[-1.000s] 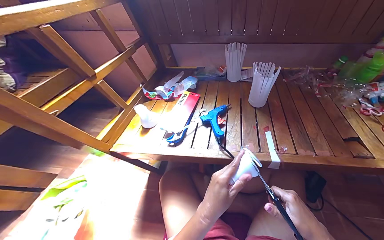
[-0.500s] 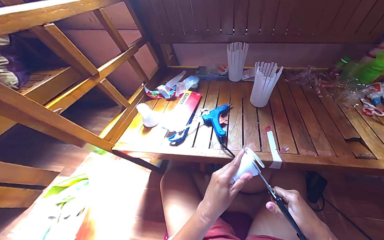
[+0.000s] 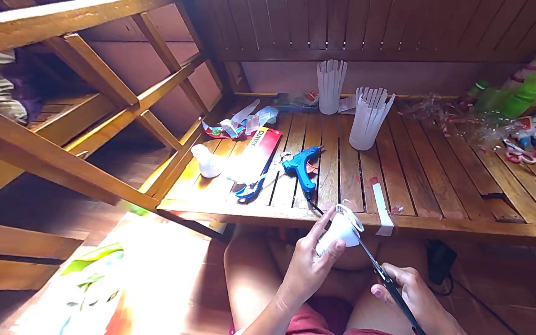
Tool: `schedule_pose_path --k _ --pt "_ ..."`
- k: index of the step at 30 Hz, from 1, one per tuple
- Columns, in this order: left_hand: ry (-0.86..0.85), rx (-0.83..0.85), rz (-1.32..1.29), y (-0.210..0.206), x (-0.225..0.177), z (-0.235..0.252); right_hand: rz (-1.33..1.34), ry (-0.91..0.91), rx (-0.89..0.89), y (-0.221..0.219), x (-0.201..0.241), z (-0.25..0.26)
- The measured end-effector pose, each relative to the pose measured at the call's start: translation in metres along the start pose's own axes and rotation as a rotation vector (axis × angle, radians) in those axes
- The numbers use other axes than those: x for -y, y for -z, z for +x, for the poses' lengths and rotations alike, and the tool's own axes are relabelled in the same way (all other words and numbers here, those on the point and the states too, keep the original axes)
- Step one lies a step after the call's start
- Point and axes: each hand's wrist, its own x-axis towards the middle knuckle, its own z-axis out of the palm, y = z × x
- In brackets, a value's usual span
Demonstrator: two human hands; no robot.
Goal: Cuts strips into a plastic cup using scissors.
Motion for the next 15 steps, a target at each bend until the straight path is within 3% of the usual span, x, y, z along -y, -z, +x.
schedule_pose_path --k 8,15 --pt "-0.139 0.026 0.205 -0.0003 0.0040 -0.0007 0.013 -0.100 0.039 0.0012 0.0032 0.0005" --pt "-0.206 0.025 0.315 0.0020 0.0081 -0.0014 -0.022 -0.002 0.002 0.0019 -0.0017 0.0031"
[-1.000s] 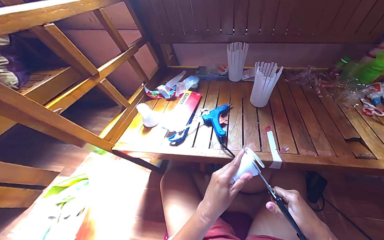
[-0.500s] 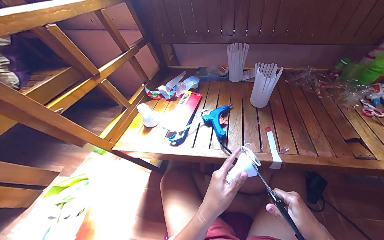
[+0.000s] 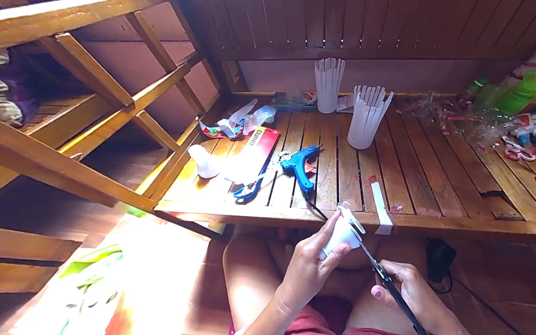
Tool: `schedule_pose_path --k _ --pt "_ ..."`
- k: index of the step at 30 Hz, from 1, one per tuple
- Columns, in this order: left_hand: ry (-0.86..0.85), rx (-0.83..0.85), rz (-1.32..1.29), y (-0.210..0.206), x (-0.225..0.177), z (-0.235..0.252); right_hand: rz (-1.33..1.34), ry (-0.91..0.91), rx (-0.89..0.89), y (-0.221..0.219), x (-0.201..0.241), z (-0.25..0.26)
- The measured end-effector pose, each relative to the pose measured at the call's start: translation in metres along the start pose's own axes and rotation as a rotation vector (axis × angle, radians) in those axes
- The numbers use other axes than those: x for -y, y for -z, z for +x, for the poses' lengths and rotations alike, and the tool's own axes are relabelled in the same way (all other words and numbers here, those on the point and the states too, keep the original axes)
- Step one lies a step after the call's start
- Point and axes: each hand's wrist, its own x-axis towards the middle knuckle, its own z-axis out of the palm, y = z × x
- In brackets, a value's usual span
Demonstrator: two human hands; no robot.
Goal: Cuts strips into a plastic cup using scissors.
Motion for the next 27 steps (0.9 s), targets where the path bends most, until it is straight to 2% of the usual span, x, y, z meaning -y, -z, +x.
schedule_pose_path --k 16,27 --pt "-0.033 -0.015 0.033 0.0000 -0.0006 0.0012 -0.042 0.102 -0.039 -0.0022 -0.0009 0.0002" --pt "-0.038 -0.011 0.051 0.0013 0.0004 0.0009 -0.042 0.104 -0.044 -0.0023 -0.0015 -0.0015"
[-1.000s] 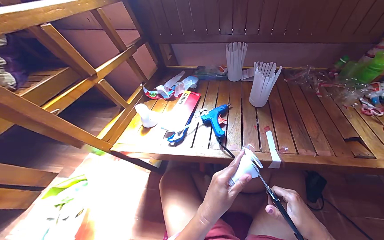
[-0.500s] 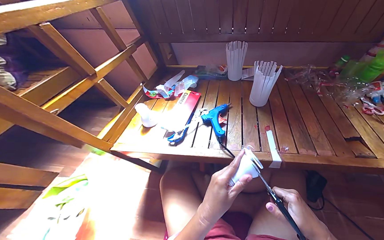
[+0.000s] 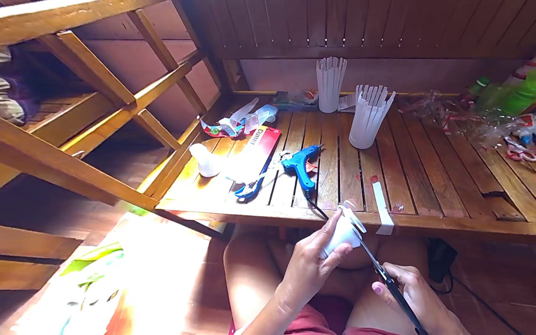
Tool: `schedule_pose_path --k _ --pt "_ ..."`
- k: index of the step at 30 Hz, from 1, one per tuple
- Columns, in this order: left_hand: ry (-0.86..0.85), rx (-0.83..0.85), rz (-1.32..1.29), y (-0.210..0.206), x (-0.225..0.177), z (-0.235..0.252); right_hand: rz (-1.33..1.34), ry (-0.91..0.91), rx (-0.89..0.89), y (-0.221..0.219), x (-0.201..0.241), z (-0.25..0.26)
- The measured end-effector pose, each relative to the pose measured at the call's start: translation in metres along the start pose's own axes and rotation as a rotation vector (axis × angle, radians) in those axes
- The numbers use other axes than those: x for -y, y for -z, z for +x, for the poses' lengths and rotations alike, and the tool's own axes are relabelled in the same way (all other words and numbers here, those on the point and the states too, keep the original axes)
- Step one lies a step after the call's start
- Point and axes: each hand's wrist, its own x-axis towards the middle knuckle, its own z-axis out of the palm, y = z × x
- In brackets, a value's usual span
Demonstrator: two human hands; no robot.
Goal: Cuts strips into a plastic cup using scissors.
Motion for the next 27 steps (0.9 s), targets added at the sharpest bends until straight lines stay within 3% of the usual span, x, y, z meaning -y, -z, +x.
schedule_pose_path --k 8,14,20,27 --pt "-0.015 -0.011 -0.019 0.001 -0.001 0.001 -0.010 0.010 -0.032 -0.004 0.001 -0.001" --pt "0.293 -0.028 -0.341 -0.001 -0.012 -0.001 0.036 -0.033 -0.016 -0.007 -0.002 -0.002" --pt "0.145 -0.017 -0.140 -0.002 -0.007 -0.001 0.142 -0.237 0.002 -0.002 0.003 -0.005" --pt "0.029 -0.022 0.072 -0.005 -0.004 -0.005 0.074 -0.253 0.054 0.003 0.009 -0.004"
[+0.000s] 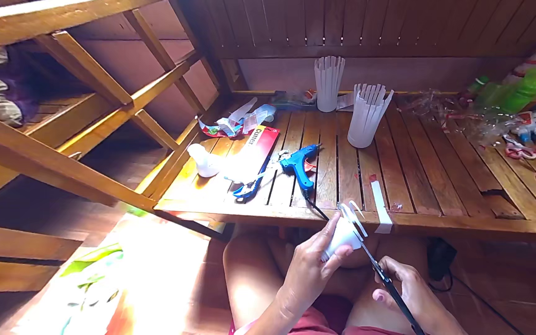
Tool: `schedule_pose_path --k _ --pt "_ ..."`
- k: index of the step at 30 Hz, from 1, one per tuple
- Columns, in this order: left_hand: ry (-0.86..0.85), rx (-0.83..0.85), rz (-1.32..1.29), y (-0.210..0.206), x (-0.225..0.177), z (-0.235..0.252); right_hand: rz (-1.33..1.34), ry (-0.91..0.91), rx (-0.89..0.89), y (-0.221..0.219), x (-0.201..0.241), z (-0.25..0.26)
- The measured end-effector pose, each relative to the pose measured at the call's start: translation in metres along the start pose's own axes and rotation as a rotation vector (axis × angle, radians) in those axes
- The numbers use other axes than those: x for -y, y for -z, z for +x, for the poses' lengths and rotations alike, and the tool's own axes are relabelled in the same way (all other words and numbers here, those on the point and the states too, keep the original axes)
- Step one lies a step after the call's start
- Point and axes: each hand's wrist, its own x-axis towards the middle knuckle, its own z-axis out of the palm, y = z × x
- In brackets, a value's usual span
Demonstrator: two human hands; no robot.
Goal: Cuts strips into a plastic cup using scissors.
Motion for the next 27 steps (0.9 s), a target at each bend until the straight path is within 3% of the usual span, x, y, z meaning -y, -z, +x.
schedule_pose_path --k 27 --pt "-0.052 -0.011 0.077 0.0046 0.0059 -0.0007 -0.119 0.200 -0.072 -0.0063 -0.0040 0.0048"
